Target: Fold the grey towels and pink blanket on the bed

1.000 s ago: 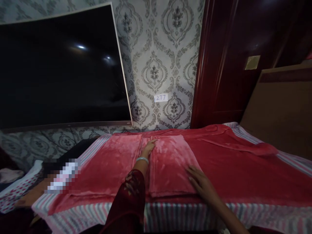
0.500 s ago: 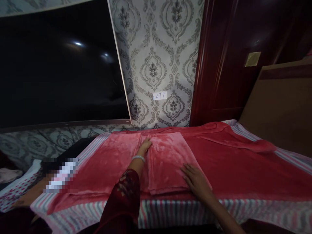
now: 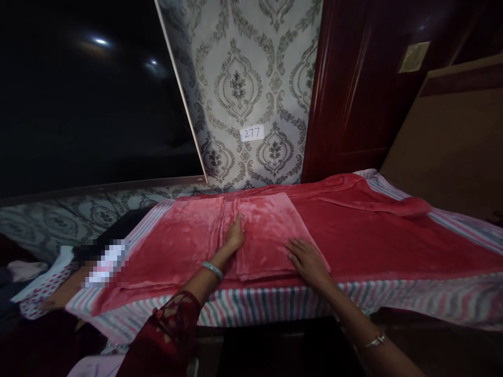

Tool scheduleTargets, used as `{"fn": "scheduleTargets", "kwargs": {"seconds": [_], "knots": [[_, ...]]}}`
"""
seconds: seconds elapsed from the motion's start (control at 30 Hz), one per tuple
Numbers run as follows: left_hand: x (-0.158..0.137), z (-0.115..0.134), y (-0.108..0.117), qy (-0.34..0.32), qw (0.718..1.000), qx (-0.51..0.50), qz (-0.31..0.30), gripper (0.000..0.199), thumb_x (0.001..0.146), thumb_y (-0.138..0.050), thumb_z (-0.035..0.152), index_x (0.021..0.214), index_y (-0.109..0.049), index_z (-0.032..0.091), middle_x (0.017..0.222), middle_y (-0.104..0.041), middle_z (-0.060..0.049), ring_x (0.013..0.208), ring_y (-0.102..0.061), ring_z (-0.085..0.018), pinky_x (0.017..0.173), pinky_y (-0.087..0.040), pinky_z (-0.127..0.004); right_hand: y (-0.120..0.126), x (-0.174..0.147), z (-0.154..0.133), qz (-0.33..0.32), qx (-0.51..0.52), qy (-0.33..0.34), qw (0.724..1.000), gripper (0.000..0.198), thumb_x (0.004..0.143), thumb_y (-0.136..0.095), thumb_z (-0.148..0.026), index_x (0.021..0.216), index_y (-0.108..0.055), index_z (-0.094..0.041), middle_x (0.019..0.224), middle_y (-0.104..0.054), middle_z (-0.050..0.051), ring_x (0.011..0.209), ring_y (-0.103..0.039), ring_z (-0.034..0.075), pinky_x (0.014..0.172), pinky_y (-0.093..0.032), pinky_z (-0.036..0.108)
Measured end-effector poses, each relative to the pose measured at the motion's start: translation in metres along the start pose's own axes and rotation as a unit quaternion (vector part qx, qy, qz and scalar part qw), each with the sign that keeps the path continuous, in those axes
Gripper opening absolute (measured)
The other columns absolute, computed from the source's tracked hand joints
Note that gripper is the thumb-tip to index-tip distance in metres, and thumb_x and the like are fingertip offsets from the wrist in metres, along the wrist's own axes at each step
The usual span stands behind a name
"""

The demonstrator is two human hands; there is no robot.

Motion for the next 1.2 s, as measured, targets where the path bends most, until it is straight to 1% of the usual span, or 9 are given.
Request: {"fn": "scheduleTargets", "kwargs": {"seconds": [0.2, 0.37, 0.5, 0.63, 0.8, 0.93, 1.07, 1.13, 1.2], "knots": [[-0.008, 0.009, 0.009, 0.019, 1.0, 0.015, 0.014, 0.078, 0.077, -0.065, 0.015, 0.15, -0.037, 0.015, 0.152, -0.045, -0.016, 0.14, -0.042, -0.03, 0.118, -0.032, -0.042, 0.001, 0.0, 0.002, -0.011, -0.011, 0.017, 1.0, 0.041, 0.097, -0.042, -0.03, 0.128, -0.066, -0.02, 0.136, -0.06, 0.012, 0.128, -0.054, 0.027, 0.109, -0.041, 0.051], [-0.042, 0.005, 0.013, -0.005, 1.0, -0.021, -0.001, 0.095, 0.073, -0.071, 0.021, 0.155, -0.024, 0.015, 0.158, -0.036, -0.016, 0.143, -0.038, -0.028, 0.119, -0.029, -0.042, 0.001, 0.0, -0.002, -0.012, -0.023, 0.004, 1.0, 0.041, 0.096, -0.041, -0.028, 0.128, -0.066, -0.019, 0.137, -0.06, 0.011, 0.129, -0.053, 0.027, 0.11, -0.04, 0.051], [-0.069, 0.002, 0.009, -0.043, 0.999, -0.023, -0.01, 0.085, 0.074, -0.062, 0.011, 0.153, -0.032, 0.019, 0.154, -0.043, -0.011, 0.142, -0.039, -0.024, 0.12, -0.027, -0.04, 0.002, 0.001, -0.006, -0.016, -0.008, -0.011, 1.0, 0.041, 0.096, -0.042, -0.029, 0.128, -0.066, -0.02, 0.137, -0.059, 0.012, 0.131, -0.051, 0.028, 0.11, -0.039, 0.052], [-0.079, 0.006, 0.009, -0.025, 0.998, 0.053, -0.022, 0.074, 0.078, -0.056, 0.009, 0.15, -0.04, 0.021, 0.148, -0.05, -0.013, 0.138, -0.045, -0.027, 0.114, -0.035, -0.042, 0.008, 0.001, 0.003, 0.002, 0.054, -0.009, 0.998, 0.041, 0.094, -0.044, -0.032, 0.124, -0.068, -0.019, 0.134, -0.062, 0.013, 0.129, -0.053, 0.028, 0.109, -0.04, 0.052], [-0.091, 0.029, 0.02, 0.004, 0.977, 0.207, -0.05, 0.07, 0.086, -0.053, 0.02, 0.153, -0.034, 0.027, 0.144, -0.051, -0.017, 0.126, -0.055, -0.033, 0.101, -0.045, -0.044, 0.026, -0.008, 0.034, 0.093, 0.109, -0.121, 0.982, 0.046, 0.088, -0.048, -0.038, 0.124, -0.068, -0.018, 0.131, -0.063, 0.014, 0.124, -0.057, 0.029, 0.107, -0.042, 0.051], [-0.105, 0.047, 0.025, -0.118, 0.953, 0.277, -0.005, 0.064, 0.087, -0.055, 0.027, 0.15, -0.041, 0.024, 0.159, -0.031, -0.016, 0.144, -0.033, -0.037, 0.115, -0.029, -0.051, 0.037, -0.014, 0.053, 0.073, 0.172, -0.243, 0.952, 0.059, 0.085, -0.047, -0.049, 0.13, -0.063, -0.014, 0.107, -0.073, 0.013, 0.095, -0.068, 0.028, 0.085, -0.054, 0.044], [-0.116, 0.039, 0.01, -0.185, 0.937, 0.269, -0.124, 0.061, 0.09, -0.057, 0.043, 0.148, -0.044, 0.027, 0.16, -0.031, -0.012, 0.149, -0.022, -0.033, 0.12, -0.017, -0.056, 0.038, -0.009, 0.058, 0.018, 0.228, -0.284, 0.931, 0.069, 0.081, -0.051, -0.054, 0.135, -0.058, -0.011, 0.079, -0.072, 0.006, 0.068, -0.065, 0.024, 0.066, -0.054, 0.038], [-0.121, 0.03, 0.002, -0.166, 0.933, 0.273, -0.164, 0.062, 0.092, -0.053, 0.045, 0.149, -0.042, 0.026, 0.161, -0.029, -0.015, 0.15, -0.02, -0.034, 0.119, -0.018, -0.059, 0.038, -0.004, 0.058, 0.004, 0.269, -0.281, 0.921, 0.071, 0.079, -0.055, -0.052, 0.136, -0.056, -0.011, 0.084, -0.072, 0.007, 0.072, -0.066, 0.024, 0.069, -0.055, 0.038], [-0.125, 0.026, -0.002, -0.151, 0.935, 0.277, -0.164, 0.062, 0.093, -0.05, 0.047, 0.151, -0.04, 0.025, 0.162, -0.025, -0.017, 0.15, -0.018, -0.034, 0.119, -0.017, -0.06, 0.038, 0.0, 0.055, -0.008, 0.322, -0.272, 0.907, 0.073, 0.077, -0.06, -0.052, 0.138, -0.054, -0.012, 0.103, -0.073, 0.011, 0.088, -0.068, 0.027, 0.079, -0.056, 0.041]]}}
Point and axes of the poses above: each hand's wrist, its own x-axis towards the middle knuckle, its own y-axis out of the back of the hand, z = x × y, the point moved 1 cm from there along x, towards the middle knuckle
